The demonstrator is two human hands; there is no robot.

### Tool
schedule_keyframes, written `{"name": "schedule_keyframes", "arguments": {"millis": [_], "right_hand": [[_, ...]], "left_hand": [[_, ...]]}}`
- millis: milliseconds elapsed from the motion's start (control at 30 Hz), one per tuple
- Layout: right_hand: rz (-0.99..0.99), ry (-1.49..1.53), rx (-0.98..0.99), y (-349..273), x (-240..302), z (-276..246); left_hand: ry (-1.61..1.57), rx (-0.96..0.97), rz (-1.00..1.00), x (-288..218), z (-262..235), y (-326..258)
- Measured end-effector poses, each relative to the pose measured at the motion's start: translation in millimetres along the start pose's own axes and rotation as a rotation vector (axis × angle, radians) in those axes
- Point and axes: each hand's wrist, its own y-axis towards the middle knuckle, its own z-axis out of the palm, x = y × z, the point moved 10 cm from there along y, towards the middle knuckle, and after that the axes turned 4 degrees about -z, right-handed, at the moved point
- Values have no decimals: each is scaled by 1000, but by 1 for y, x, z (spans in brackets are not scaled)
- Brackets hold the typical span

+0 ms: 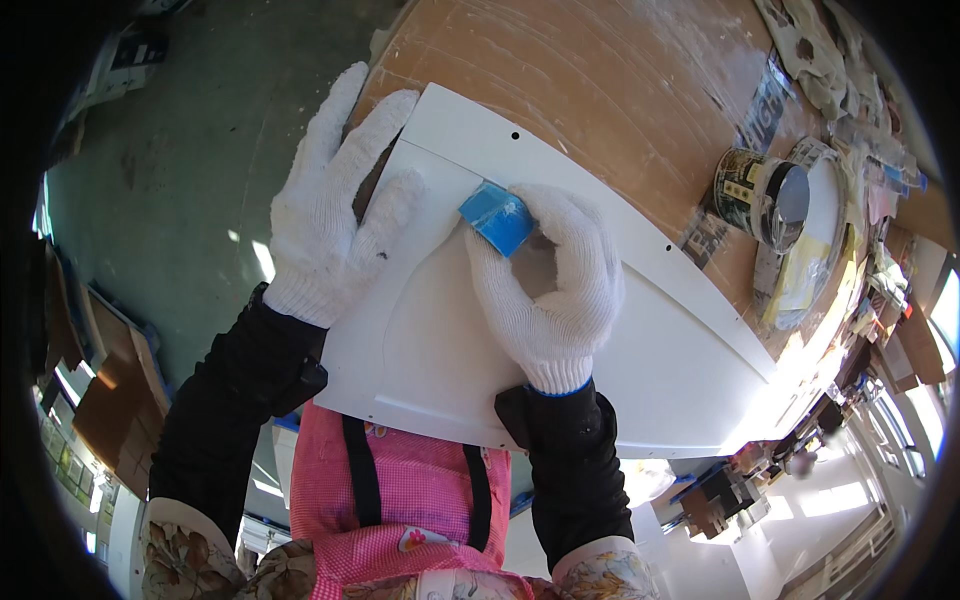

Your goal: Applying filler to small holes in a wooden panel, sanding it smooth, and cleaning the surface with a cloth and liquid.

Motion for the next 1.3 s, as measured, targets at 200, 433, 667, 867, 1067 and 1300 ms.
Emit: {"name": "schedule_keyframes", "arguments": {"millis": [200, 433, 667, 867, 1067, 1300], "right_hand": [[-111, -47, 127, -5, 17, 3], [101, 47, -18, -10, -8, -2], [-59, -5, 69, -23, 17, 2], [121, 58, -60, -26, 0, -1], [-27, -44, 36, -28, 19, 5], [150, 91, -78, -34, -3, 3]], "left_hand": [[-5, 1, -11, 3, 2, -1], [4, 23, -39, 6, 5, -2], [27, 41, -16, -4, 2, -1], [-141, 3, -37, -4, 2, 2], [-78, 36, -14, -3, 5, 0], [-24, 24, 31, -5, 4, 1]]}}
